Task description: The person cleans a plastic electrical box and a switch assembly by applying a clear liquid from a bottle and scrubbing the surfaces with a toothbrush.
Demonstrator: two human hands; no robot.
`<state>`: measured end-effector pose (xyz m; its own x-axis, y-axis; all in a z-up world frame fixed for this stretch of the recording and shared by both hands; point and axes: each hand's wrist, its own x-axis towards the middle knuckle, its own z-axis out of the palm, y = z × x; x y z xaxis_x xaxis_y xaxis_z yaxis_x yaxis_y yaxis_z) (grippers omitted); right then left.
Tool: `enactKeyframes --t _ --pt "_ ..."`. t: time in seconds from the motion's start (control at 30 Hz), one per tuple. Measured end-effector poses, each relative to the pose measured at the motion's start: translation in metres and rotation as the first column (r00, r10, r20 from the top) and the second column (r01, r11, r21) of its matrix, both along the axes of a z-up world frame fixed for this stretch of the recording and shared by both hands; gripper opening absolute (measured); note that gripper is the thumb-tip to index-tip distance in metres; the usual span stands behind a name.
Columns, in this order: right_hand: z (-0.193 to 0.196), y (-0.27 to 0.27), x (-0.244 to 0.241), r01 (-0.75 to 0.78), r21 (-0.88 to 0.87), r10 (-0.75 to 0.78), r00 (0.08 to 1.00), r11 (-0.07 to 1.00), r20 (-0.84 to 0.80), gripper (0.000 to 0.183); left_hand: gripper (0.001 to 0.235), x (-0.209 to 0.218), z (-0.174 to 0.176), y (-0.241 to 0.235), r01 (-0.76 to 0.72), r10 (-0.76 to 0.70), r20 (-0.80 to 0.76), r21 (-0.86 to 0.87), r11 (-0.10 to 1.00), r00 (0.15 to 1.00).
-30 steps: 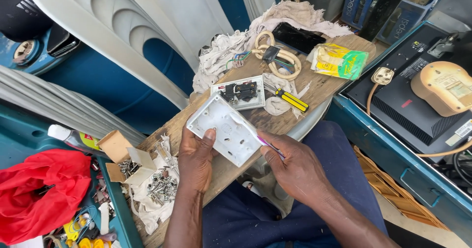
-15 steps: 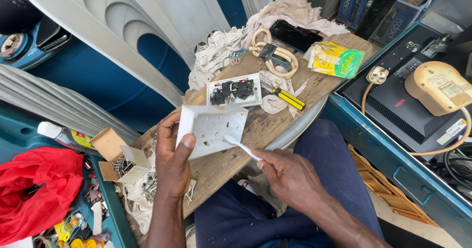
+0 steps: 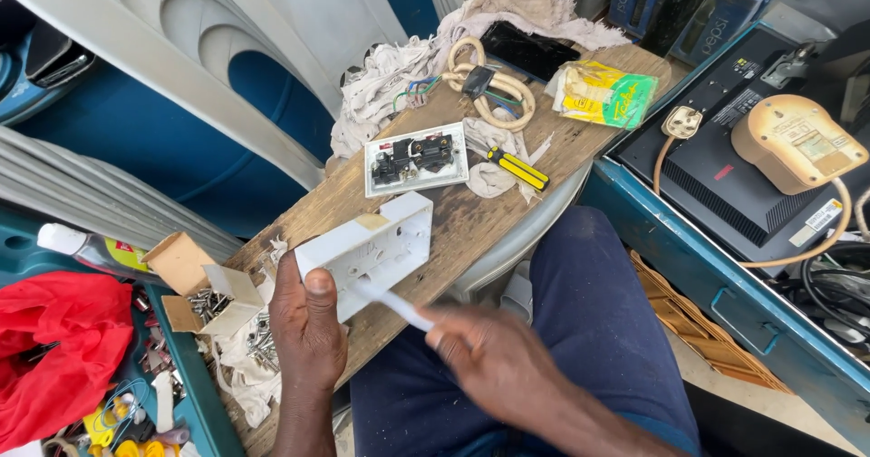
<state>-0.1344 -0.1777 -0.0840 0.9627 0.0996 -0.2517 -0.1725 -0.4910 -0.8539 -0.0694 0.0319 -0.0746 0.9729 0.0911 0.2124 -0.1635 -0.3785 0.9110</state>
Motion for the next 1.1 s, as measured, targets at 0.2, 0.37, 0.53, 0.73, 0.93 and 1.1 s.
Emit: enactKeyframes --t 0.2,0.37,0.53,0.73,0.93,1.1 --pt "-0.013 0.002 -0.005 -0.164 0.094 0.174 0.979 0.982 -0.108 0.052 0.104 -0.017 -0.044 0.005 -0.258 0.259 -0.044 0.010 0.966 0.965" --pt "-0.015 -0.007 0.004 -0.051 -0.048 0.048 0.997 0.998 -0.054 0.045 0.101 -0.020 -0.044 0.004 -0.297 0.277 -0.130 -0.168 0.940 0.952" --pt "-0.017 -0.024 0.027 -0.097 -0.265 0.062 0.988 0.959 -0.139 0.040 0.074 -0.013 -0.027 -0.002 -0.074 0.090 0.049 -0.261 0.962 0.995" --pt "-0.023 0.000 0.007 -0.225 -0.161 0.260 0.933 0.961 0.249 0.043 0.084 -0.013 -0.046 0.010 -0.118 0.114 -0.032 -0.211 0.970 0.993" --pt "-0.020 0.006 0.000 -0.338 -0.089 0.338 0.941 0.937 -0.018 0.048 0.094 -0.016 -0.063 0.019 -0.097 0.076 -0.074 -0.355 0.930 0.994" --pt "-0.018 0.017 -0.008 -0.331 -0.020 0.329 0.942 0.943 -0.063 0.047 0.107 -0.017 -0.126 0.052 -0.238 0.186 -0.169 -0.382 0.893 0.968"
